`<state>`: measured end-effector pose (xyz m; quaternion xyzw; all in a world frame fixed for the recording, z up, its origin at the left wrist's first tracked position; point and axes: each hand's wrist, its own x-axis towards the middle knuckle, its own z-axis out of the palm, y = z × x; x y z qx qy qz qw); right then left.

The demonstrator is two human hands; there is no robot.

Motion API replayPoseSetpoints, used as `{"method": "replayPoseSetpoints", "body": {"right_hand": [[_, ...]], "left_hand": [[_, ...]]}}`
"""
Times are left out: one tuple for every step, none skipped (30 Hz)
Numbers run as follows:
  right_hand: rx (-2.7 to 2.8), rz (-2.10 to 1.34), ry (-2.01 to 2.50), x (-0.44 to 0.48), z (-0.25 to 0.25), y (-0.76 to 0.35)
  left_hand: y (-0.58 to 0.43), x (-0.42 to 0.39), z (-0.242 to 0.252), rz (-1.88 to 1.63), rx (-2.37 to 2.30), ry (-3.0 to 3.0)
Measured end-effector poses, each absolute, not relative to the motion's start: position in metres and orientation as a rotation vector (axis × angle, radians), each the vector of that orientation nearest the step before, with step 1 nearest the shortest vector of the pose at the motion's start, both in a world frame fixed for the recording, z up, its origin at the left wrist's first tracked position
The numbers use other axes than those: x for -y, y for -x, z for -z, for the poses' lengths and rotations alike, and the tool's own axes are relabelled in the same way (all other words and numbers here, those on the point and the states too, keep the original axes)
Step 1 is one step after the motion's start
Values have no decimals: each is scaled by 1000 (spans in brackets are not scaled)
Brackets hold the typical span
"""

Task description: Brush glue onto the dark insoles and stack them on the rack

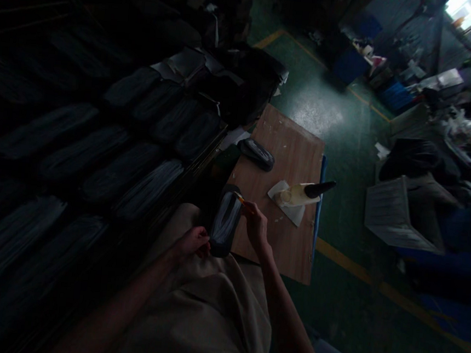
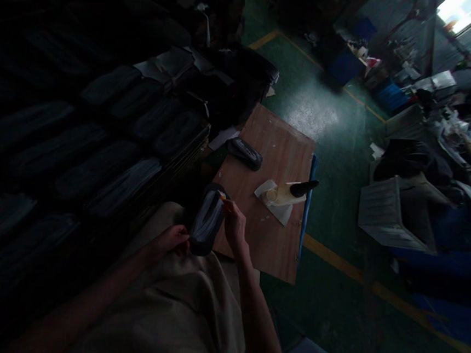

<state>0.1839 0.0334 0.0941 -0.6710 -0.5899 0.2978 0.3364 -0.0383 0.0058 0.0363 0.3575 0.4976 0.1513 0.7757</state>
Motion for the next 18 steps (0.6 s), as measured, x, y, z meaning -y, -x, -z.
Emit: {"method": "replayPoseSetpoints", "body": {"right_hand": [[1554,-792,1749,-32,-94,-183],[1568,-817,1744,-29,-94,-183],[1575,-851,1736,-24,-96,-183],[1570,-894,1728,-18,-99,-183],[1557,-952,1721,-11,-102,-184],[1532,-1023,1715,-5,-106,-185],[1502,-1103,1707,2,-111,-187],[1470,-1180,1696,7,-116,-188],[1436,-1241,1684,10,-120,-190],[1401,-1271,1673,12,-124,-192],[1367,-1261,1670,11,-126,-193],[1337,-1215,1677,9,-127,-194],[1316,-1148,1686,6,-127,-195],[1308,-1076,1693,3,-126,-195],[1317,-1018,1696,0,-123,-194],[1342,-982,1696,-1,-120,-193],[1376,-968,1699,-1,-117,-191],[1413,-974,1707,2,-115,-188]], "left_hand": [[38,-6,-35,-330,-1075,-764],[38,-5,-35,-333,-1074,-753],[39,-5,-34,-337,-1074,-743],[39,-5,-34,-339,-1078,-734],[39,-5,-35,-339,-1082,-728],[39,-5,-36,-336,-1087,-725],[39,-5,-36,-332,-1093,-726],[39,-5,-37,-328,-1096,-732],[39,-5,-37,-327,-1095,-739],[39,-5,-37,-329,-1095,-745],[39,-5,-37,-332,-1094,-749],[39,-5,-37,-336,-1094,-751],[39,-5,-37,-339,-1093,-750],[39,-5,-38,-340,-1091,-750],[39,-5,-38,-341,-1090,-750],[39,-5,-39,-339,-1094,-751],[39,-5,-40,-336,-1101,-750],[39,-5,-41,-334,-1106,-746]]}}
